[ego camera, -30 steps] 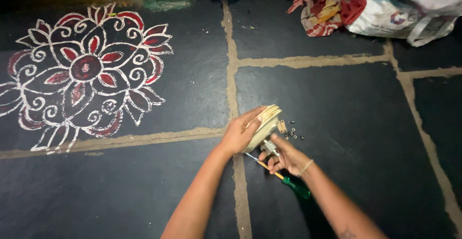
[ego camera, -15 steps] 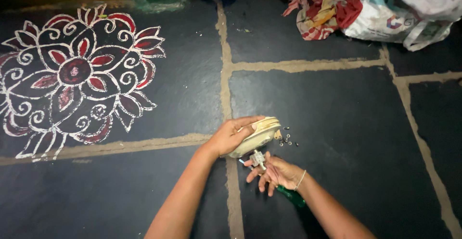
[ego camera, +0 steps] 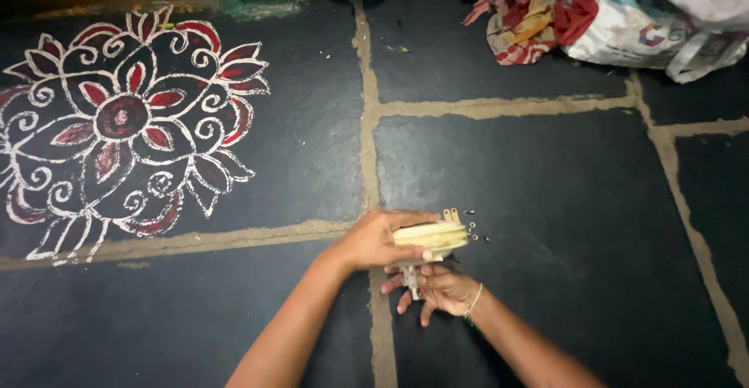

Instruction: The person assembles a ceiling fan mounting plate by hand, inserting screws and washers into pre-drilled holes. They use a screwdriver to tighten the screws and periodically flip the plate to check alignment and fit.

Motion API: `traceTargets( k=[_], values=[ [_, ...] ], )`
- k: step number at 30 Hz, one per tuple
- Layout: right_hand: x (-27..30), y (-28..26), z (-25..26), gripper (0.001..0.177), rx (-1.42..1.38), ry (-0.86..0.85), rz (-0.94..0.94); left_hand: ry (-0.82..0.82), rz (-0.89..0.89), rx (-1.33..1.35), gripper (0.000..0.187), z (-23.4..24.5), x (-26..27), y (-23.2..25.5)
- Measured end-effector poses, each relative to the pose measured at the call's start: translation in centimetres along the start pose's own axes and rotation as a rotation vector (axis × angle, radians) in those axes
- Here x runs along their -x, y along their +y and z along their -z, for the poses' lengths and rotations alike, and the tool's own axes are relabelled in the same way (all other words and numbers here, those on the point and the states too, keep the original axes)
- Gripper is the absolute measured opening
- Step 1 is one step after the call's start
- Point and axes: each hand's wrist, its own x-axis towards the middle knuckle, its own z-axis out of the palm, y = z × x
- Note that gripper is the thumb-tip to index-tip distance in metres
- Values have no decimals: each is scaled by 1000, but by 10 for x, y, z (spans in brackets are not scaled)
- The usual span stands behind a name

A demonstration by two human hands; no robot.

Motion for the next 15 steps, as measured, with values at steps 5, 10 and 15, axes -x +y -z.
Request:
traceTargets(
  k=[5,10,15],
  values=[
    [-7,27,10,47,-96,58,104,65,-166,-69,49,-2,12,-6],
    [-9,16,11,43,-11,214,38,258,18,74,46,2,25,-10],
    [-4,-5,-4,37,185,397,-142,288,112,-89,48,-6,28,4]
  ],
)
